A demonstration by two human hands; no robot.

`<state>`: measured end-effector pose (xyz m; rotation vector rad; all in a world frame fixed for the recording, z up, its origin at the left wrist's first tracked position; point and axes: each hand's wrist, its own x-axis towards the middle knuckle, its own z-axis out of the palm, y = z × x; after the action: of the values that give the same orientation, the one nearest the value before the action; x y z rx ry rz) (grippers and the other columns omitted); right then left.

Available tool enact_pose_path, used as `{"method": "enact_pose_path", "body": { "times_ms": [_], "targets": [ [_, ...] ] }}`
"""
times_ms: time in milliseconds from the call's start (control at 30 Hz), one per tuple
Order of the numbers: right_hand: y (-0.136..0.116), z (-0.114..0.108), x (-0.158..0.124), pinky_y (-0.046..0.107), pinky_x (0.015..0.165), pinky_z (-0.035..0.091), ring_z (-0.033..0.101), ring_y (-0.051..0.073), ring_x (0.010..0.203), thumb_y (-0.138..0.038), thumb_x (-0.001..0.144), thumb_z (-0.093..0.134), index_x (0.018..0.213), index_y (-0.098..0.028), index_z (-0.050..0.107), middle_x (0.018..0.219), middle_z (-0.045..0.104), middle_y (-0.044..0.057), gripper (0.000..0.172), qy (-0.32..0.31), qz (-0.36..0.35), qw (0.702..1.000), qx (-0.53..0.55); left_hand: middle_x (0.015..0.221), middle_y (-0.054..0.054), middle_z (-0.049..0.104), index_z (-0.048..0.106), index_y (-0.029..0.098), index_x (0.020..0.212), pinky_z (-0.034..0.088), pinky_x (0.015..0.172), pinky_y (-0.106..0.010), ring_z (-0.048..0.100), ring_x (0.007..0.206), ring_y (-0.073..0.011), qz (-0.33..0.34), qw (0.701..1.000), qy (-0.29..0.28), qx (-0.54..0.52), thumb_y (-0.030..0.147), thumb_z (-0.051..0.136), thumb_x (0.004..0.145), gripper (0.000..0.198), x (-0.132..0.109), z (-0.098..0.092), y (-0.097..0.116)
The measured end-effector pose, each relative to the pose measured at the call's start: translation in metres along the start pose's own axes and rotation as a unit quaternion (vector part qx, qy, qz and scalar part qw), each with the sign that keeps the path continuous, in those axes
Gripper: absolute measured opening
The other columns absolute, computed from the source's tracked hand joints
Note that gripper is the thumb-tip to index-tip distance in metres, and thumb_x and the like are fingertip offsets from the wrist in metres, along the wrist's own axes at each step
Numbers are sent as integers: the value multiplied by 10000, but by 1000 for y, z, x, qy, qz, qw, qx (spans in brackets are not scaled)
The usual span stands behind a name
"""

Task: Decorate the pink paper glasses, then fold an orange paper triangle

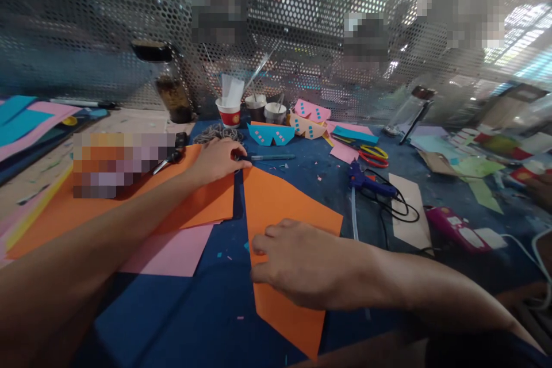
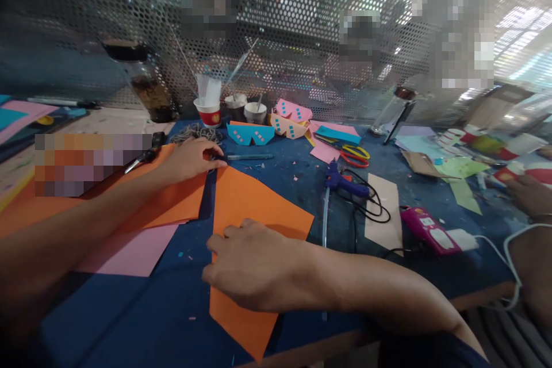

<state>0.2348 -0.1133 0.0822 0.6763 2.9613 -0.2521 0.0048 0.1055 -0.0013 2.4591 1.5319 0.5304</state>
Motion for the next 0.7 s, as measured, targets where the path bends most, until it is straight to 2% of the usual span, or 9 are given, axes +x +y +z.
{"method": "enact_pose_path", "body": {
  "times_ms": [100, 200, 267, 300, 400, 433, 533, 600, 700],
  "targets": [
    [-4, -11, -5, 389, 702, 467, 654, 227, 852, -214, 1027, 683, 1063, -244, 817, 1051, 751, 54, 142, -17, -31, 999, 22, 1125, -99, 768, 804, 266, 1024, 470, 988, -465, 651, 1099, -362, 6, 1000, 2, 2, 573, 767, 849, 355, -2, -2, 1],
    [4, -25, -12, 353, 730, 483, 679, 191, 875, -261, 1077, 647, 1037, -233, 799, 1003, 774, 21, 159, 1, -47, 997, 67, 1085, -105, 774, 804, 268, 1010, 478, 985, -471, 663, 1085, -369, 15, 1000, 7, 4, 582, 748, 849, 357, -3, -3, 3],
    [17, -32, -17, 326, 781, 489, 699, 183, 931, -229, 1109, 574, 1019, -213, 783, 1032, 785, 26, 228, 43, 36, 995, 79, 1074, -105, 783, 802, 271, 994, 478, 994, -471, 670, 1080, -368, 21, 1000, 13, 6, 582, 735, 852, 348, -3, -3, 4],
    [26, -33, -19, 317, 804, 487, 708, 187, 961, -216, 1116, 551, 1020, -198, 779, 1042, 788, 34, 247, 76, 112, 988, 81, 1077, -103, 788, 801, 272, 985, 476, 1004, -471, 675, 1083, -366, 24, 1000, 16, 7, 580, 724, 858, 342, -4, -3, 5],
    [53, -24, -28, 323, 835, 477, 718, 216, 973, -249, 1136, 510, 1011, -169, 784, 1064, 786, 77, 312, 119, 330, 935, 55, 1074, -102, 807, 792, 270, 956, 460, 1046, -483, 695, 1091, -360, 34, 999, 28, 12, 560, 659, 901, 323, -4, -4, 8],
    [61, -18, -30, 330, 866, 480, 720, 228, 1015, -255, 1136, 510, 1040, -169, 790, 1113, 785, 89, 308, 118, 370, 920, 56, 1072, -106, 811, 787, 267, 945, 452, 1062, -496, 701, 1092, -362, 36, 999, 34, 14, 547, 633, 916, 322, -4, -5, 10],
    [77, 5, -36, 370, 1000, 483, 682, 276, 1213, -281, 1114, 580, 1185, -157, 775, 1262, 752, 129, 242, 113, 406, 905, 56, 1115, -116, 818, 774, 261, 945, 437, 1100, -525, 706, 1115, -363, 48, 998, 49, 17, 495, 565, 952, 314, -4, -11, 14],
    [82, 17, -37, 401, 1045, 480, 661, 290, 1256, -311, 1110, 593, 1250, -149, 760, 1305, 727, 154, 272, 109, 411, 903, 58, 1156, -110, 816, 773, 268, 975, 455, 1096, -509, 702, 1139, -355, 65, 997, 48, 15, 474, 555, 956, 301, -5, -15, 17],
    [88, 26, -36, 402, 1057, 474, 657, 286, 1255, -282, 1097, 589, 1232, -155, 771, 1301, 718, 153, 260, 116, 408, 902, 82, 1163, -108, 817, 784, 276, 1018, 491, 1074, -499, 698, 1156, -360, 96, 995, 34, 8, 484, 568, 949, 308, -13, -18, 22]
  ]
}}
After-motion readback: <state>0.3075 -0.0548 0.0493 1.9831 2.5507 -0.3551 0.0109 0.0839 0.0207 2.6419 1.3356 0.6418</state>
